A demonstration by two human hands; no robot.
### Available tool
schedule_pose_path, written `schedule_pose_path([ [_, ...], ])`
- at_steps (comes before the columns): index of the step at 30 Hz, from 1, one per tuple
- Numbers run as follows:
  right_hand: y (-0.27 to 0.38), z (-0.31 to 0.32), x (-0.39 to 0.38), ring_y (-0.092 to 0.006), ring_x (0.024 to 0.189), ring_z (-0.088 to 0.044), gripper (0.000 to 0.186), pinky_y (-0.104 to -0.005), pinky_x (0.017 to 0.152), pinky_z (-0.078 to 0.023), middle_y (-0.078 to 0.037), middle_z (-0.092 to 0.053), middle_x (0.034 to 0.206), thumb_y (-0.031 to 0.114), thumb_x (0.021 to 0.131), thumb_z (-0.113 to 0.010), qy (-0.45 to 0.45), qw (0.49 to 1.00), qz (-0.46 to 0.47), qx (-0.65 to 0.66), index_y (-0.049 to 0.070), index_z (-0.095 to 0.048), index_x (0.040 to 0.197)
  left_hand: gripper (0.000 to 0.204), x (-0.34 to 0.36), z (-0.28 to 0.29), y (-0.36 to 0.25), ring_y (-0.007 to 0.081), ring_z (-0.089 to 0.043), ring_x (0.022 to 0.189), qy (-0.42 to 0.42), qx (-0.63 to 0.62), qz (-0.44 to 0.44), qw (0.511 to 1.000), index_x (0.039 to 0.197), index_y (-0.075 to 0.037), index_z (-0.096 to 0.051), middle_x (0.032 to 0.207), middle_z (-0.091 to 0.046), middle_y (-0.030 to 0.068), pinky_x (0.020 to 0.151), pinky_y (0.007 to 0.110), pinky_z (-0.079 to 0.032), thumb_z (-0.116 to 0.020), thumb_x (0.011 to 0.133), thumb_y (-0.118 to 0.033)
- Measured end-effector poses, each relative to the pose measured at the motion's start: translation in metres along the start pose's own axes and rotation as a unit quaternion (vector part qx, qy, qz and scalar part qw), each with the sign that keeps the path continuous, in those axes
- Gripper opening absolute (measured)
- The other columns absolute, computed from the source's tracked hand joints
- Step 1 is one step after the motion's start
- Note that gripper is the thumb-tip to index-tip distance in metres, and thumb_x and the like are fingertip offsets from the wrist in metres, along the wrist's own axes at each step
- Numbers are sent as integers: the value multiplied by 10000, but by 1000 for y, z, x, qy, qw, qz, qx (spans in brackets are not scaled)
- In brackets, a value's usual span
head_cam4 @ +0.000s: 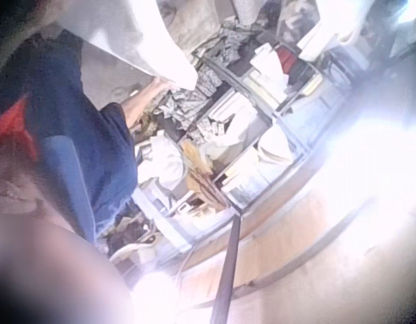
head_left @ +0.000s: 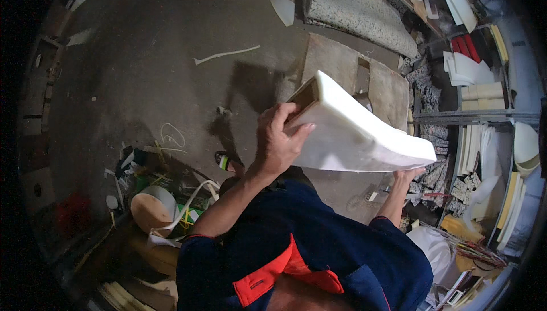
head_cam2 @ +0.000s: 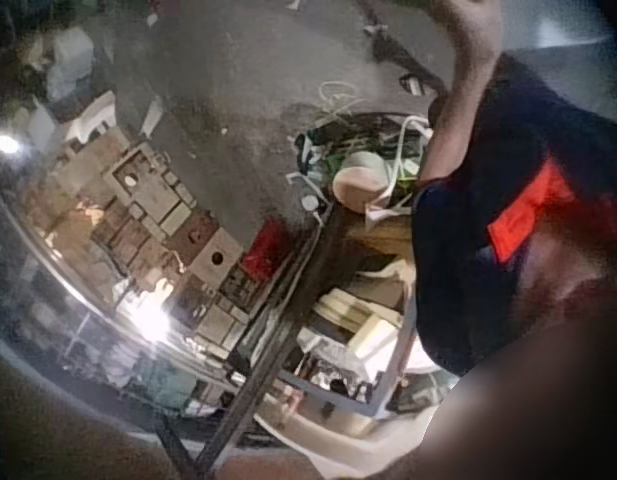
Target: The person uses a knife to trim and shape a white curved wooden piece, then sprays it with a spray gun. The person places a white sheet over the piece and smooths it by hand.
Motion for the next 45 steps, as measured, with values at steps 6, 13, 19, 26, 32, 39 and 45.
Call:
schedule_pose_path([
  [6, -3, -144, -141, -348, 1365, -424, 1078, -523, 1177, -321, -136, -454, 1474, 926, 790, -221, 120, 987, 80, 70, 174, -269, 1560, 466, -9, 185, 28, 218, -615, 1008, -14, 9, 115, 993, 1241, 24, -587, 1102, -654, 120, 929, 376, -479, -759, 852, -167],
  [13, -73, -302, -209, -439, 1443, -247, 1243, -652, 1139, -210, -239, -200, 1584, 971, 727, -340, 313, 949, -36, 11, 81, -171, 1578, 566, -34, 379, 134, 287, -493, 1209, -187, -144, 81, 968, 1237, 12, -560, 1275, -545, 178, 1022, 532, -393, -730, 877, -391],
  [19, -164, -448, -276, -453, 1452, -240, 1202, -691, 1106, -218, -248, -175, 1609, 916, 780, -394, 398, 912, -64, -73, 98, -50, 1590, 879, -57, 495, 196, 365, -351, 1380, -378, -207, 161, 888, 1465, -47, -296, 1463, -372, 206, 1113, 724, -215, -584, 894, -650],
  [26, -301, -637, -339, -350, 1326, -455, 840, -570, 1017, -407, -203, -433, 1470, 716, 943, -428, 401, 895, -77, -178, 95, -338, 1500, 851, -62, 619, 264, 380, -317, 1426, -529, -240, 188, 792, 1519, -42, -252, 1536, -330, 207, 1127, 658, -271, -387, 974, -681],
  [32, -428, -843, -440, -118, 582, -503, 534, -315, 402, -316, -6, -560, 786, 513, 800, -770, 415, 863, -28, -286, 130, -602, 1132, 301, -48, 729, 273, 172, -508, 1006, -629, -162, 91, 754, 968, -78, -507, 991, -534, 37, 786, 381, -517, -567, 1008, -370],
  [39, -522, -1020, -576, -98, 613, -490, 543, -265, 445, -323, -1, -580, 867, 415, 732, -835, 563, 784, -14, -261, 130, -605, 1131, 293, -14, 825, 257, 105, -537, 774, -741, -124, 128, 648, 931, -112, -525, 863, -558, -8, 661, 254, -465, -663, 942, -370],
  [45, -607, -1151, -683, -84, 672, -483, 600, -252, 475, -310, 10, -537, 861, 532, 792, -770, 555, 780, -27, -288, 93, -571, 1148, 375, 27, 993, 347, 173, -556, 1013, -725, -47, 190, 660, 1039, -80, -562, 1039, -593, 28, 780, 421, -448, -670, 914, -416],
])
Point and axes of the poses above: each hand's wrist, its own x-axis towards the middle knuckle, its own z-axis out of the back of the hand, y = z × x, the point moved 5 cm from there along x, towards the middle knuckle
